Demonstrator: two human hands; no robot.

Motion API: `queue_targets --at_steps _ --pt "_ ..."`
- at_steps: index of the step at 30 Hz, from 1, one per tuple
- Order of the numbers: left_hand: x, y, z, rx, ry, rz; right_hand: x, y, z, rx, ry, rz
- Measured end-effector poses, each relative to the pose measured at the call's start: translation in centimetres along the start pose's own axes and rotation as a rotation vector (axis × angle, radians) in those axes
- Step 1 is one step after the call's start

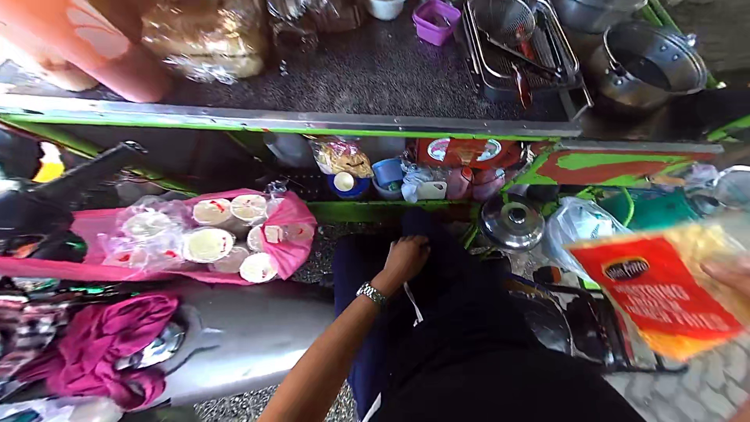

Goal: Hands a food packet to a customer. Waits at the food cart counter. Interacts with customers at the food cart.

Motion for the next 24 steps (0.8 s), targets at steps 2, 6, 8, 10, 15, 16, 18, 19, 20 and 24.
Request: queue_targets --at_steps 2,6,8,10,15,16,18,19,20,24 --pt "-0.4 -1.2 -3.3 -0.099 0.155 -0.077 1.5 1.7 3.5 -0.076 -0.09 0.084" --pt "-1.9 -4.9 -10.5 -0.203 0.386 -0.216 4.3 6.6 11.5 -0.091 -0.396 0.224" --pt "-2.7 -6.7 -12.8 -0.253 0.442 -0.243 5.2 10.0 15.0 -0.019 -0.555 0.355" --pt "-3.1 -8.5 -14.2 -0.312 0.488 -0.25 5.8 13.6 18.2 0.049 -0.681 0.493" --pt "-5.4 -13.0 -14.6 -0.557 0.665 -0.327 5.6 22.4 26.1 0.185 -0.961 0.753" --pt "-6.0 -13.9 -14.1 -0.621 0.673 -0.361 5.3 23.8 27.4 0.2 -0.999 0.774" --pt "-7.4 -16.0 -12.7 -0.715 0.655 -0.456 4.7 26.5 29.9 0.197 -1.039 0.796" --pt "-8.2 -17.0 -11.9 -0.729 0.643 -0.511 4.5 27.8 31.1 0.21 -1.05 0.813" --pt "-9.1 -18.0 -11.1 -0.733 0.638 -0.559 4.2 29.0 32.2 0.23 -1.067 0.829" --pt "-12.1 -20.8 -8.0 -0.685 0.654 -0.73 3.1 33.3 35.9 0.288 -1.114 0.886"
Point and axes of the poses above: each hand's wrist, its own x-axis towards the middle knuckle, its own y-axis out of the palm, z = x × y, the point moved 8 cm from there along x, towards the middle knuckle, and after that the axes turned 5 degrees about -x, right-handed, at the moved point
